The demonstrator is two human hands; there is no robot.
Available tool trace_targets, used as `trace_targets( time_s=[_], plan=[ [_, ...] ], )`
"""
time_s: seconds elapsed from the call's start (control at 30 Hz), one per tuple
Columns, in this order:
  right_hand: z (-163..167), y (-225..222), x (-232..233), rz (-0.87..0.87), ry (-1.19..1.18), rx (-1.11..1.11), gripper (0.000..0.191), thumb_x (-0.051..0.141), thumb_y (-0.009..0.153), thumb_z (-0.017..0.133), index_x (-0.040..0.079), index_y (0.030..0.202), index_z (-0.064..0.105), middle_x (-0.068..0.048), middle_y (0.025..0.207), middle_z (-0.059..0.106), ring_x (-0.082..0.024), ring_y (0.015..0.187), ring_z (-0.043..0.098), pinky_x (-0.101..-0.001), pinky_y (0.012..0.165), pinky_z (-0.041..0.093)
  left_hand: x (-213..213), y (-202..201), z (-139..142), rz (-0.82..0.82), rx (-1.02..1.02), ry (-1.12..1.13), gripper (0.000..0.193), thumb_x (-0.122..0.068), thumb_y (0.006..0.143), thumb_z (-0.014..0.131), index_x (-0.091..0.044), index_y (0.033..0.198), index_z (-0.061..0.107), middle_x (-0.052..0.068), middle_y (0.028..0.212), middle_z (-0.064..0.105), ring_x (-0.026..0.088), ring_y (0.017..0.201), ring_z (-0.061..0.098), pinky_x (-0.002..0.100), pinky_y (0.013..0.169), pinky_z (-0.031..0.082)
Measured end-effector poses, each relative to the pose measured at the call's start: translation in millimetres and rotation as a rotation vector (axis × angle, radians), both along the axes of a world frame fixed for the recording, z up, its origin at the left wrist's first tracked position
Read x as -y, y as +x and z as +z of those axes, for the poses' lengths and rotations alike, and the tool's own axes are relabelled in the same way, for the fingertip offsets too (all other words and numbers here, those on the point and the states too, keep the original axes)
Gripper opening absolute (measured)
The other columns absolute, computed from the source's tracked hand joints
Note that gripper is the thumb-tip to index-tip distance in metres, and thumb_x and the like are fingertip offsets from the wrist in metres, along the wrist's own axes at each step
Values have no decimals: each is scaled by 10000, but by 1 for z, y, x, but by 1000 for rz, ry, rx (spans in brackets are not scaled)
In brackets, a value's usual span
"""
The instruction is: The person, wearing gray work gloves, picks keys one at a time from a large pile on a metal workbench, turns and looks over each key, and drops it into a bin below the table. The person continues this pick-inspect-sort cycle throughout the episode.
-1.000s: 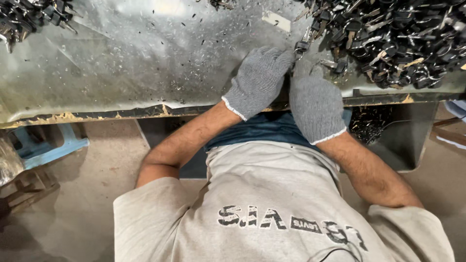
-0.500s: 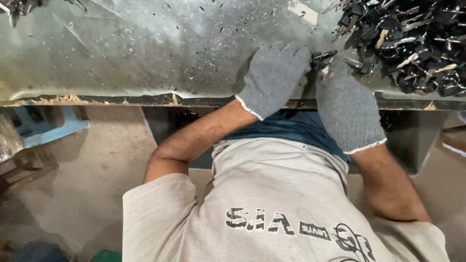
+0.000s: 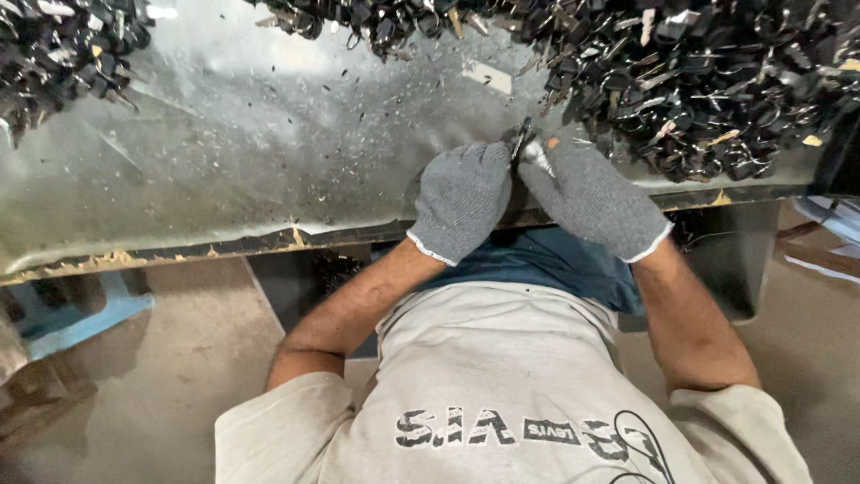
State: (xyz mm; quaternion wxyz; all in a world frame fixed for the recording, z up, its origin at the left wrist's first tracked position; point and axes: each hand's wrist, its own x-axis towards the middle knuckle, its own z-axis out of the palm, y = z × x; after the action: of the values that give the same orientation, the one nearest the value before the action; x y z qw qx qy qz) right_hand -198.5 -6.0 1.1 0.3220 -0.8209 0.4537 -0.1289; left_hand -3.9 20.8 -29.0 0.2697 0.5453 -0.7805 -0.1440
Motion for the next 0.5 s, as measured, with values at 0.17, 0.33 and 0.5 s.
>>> trace_targets(
  time_s=[0.17,0.33,0.5],
  plan=[
    [21,11,-14,-241,14,-272,448,197,995,618,-80,1334,528,-254,976,690,-393,640,688,-477,518,543,7,5,12,-17,-29,77,168,-219,839,740,-104,875,623,114,795,645,327,756,662,476,642,503],
    [9,17,-32,-96,-274,-481,239,139,930,605,3,1125,588,-184,917,687,-283,628,717,-384,492,575,3,3,10,-74,-36,110,119,-162,814,708,-98,868,623,116,794,646,333,749,659,474,663,511],
    [9,29,-33,-159,-165,-438,199,126,979,589,-30,1102,592,-170,777,667,-306,672,723,-410,571,594,-1,-6,5,-66,32,97,112,-149,831,701,-89,868,614,125,770,637,339,719,653,480,655,513]
  ],
)
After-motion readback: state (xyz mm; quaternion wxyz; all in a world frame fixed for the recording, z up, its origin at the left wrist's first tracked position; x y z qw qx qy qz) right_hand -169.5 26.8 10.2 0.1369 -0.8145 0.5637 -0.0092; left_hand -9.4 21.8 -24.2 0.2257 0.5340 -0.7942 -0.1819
